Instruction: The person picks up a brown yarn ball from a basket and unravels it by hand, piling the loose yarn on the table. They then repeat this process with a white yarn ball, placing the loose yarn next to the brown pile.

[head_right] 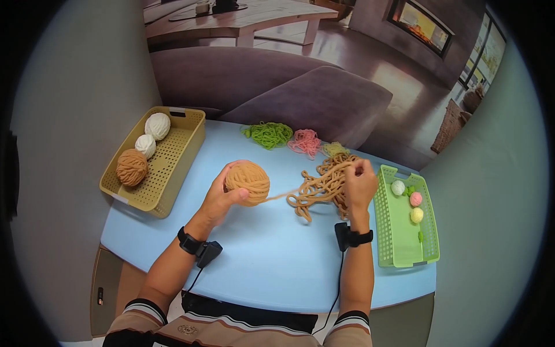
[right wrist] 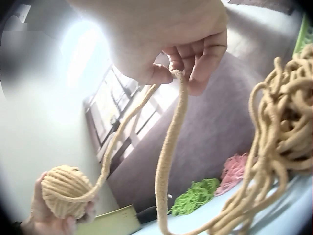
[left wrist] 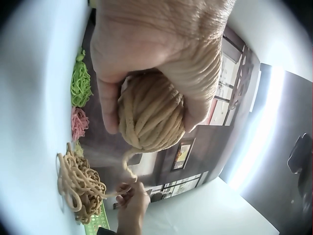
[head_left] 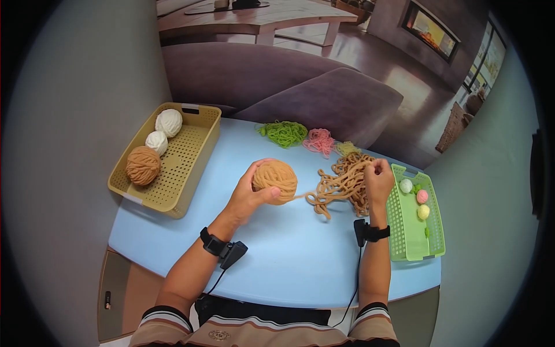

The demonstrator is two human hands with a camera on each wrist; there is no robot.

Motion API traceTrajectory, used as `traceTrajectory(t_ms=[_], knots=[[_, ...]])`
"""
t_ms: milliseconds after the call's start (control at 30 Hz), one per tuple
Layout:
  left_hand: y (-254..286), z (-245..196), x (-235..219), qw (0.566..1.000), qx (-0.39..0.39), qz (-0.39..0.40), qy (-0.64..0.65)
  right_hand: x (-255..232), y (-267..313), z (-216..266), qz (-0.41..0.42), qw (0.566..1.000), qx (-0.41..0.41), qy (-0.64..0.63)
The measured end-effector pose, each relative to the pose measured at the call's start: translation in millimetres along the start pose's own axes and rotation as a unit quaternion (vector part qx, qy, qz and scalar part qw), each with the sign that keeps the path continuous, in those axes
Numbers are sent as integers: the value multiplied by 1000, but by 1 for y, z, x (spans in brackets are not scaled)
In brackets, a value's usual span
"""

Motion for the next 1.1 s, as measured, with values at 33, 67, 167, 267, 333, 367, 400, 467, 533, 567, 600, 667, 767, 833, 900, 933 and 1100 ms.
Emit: traceTrajectory(t_ms=[33, 67, 167, 267, 333, 367, 400, 467, 533, 567, 600, 667, 767, 833, 900, 933, 1100], knots=[[0, -1, -1, 1000, 3, -5, 1, -5, -4, -8, -3, 999, 19, 31], [0, -2, -3, 1000, 7, -11, 2, -9, -6, -16, -6, 997, 38, 62], [-2, 2, -5, 1000, 9, -17, -2, -7, -7, -23, 34, 991, 65, 116], [-2, 5, -2, 1000, 6, -16, -3, 10, 7, 28, 64, 992, -106, 34], [-2, 7, -3, 1000, -2, -22, 3, 29, 26, 70, 153, 979, -116, -68], [-2, 8, -4, 1000, -10, -27, 7, 42, 43, 94, 214, 963, -124, -106], [-2, 10, -5, 999, -19, -32, 12, 52, 63, 119, 274, 942, -131, -145], [-2, 12, -7, 999, -19, -43, 21, 58, 103, 165, 322, 920, -205, -89], [-1, 13, -9, 998, -24, -53, 23, 66, 121, 172, 312, 923, -217, -64], [-1, 13, -10, 998, -29, -57, 22, 69, 126, 173, 305, 924, -224, -51], [-1, 15, -9, 997, -34, -59, 22, 74, 128, 169, 315, 925, -208, -45], [0, 17, -6, 998, -27, -63, 11, 76, 131, 165, 298, 928, -216, -53], [1, 18, -4, 997, -31, -67, 16, 74, 131, 168, 274, 932, -223, -76], [1, 18, -2, 997, -35, -63, 14, 70, 129, 170, 261, 934, -226, -90], [1, 18, 1, 998, -33, -52, 2, 64, 123, 172, 247, 936, -231, -99], [1, 20, 4, 998, -42, -35, -14, 57, 117, 172, 218, 943, -233, -99], [5, 28, 21, 989, -122, 44, -74, 10, 65, 146, 76, 974, -178, -114]])
Point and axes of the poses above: each hand's wrist, its own y-axis away from the middle knuckle, its own x-axis out of the palm, z = x × y, the point moved 10 cm from there along -y, towards the middle knuckle
